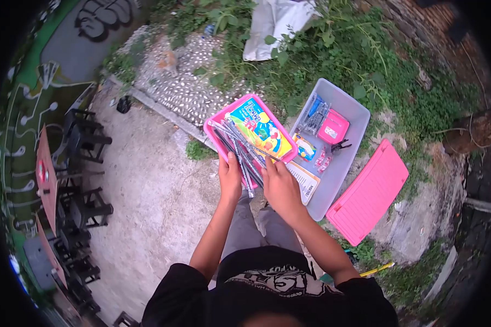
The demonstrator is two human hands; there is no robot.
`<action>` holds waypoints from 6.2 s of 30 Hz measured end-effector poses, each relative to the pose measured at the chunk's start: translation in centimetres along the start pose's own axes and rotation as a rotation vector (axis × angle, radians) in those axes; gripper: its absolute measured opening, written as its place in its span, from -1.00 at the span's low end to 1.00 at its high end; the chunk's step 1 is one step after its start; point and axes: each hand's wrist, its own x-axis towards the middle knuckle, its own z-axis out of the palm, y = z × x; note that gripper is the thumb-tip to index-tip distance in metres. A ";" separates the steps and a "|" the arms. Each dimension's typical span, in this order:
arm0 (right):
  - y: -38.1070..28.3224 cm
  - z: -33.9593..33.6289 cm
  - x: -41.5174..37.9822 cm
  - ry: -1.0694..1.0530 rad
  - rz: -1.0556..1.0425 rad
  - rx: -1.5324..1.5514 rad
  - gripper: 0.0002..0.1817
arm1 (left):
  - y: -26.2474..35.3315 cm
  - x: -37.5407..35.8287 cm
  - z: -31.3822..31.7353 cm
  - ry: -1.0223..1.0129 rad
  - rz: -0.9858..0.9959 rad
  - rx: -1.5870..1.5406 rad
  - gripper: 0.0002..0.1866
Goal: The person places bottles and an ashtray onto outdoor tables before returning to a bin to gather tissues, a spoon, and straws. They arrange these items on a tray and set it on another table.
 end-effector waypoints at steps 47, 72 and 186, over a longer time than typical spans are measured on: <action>-71.3 48.8 -11.7 -1.188 -1.259 0.018 -0.70 | 26.9 -23.0 -69.0 1.276 0.583 -0.235 -0.47; -112.8 85.4 -35.3 -1.101 -1.761 0.268 -0.63 | 42.8 -36.3 -121.6 1.607 0.772 -0.508 -0.53; -157.7 153.0 -105.3 -0.097 1.084 0.874 -0.78 | 59.3 -70.6 -262.0 -0.047 -0.709 0.957 -0.49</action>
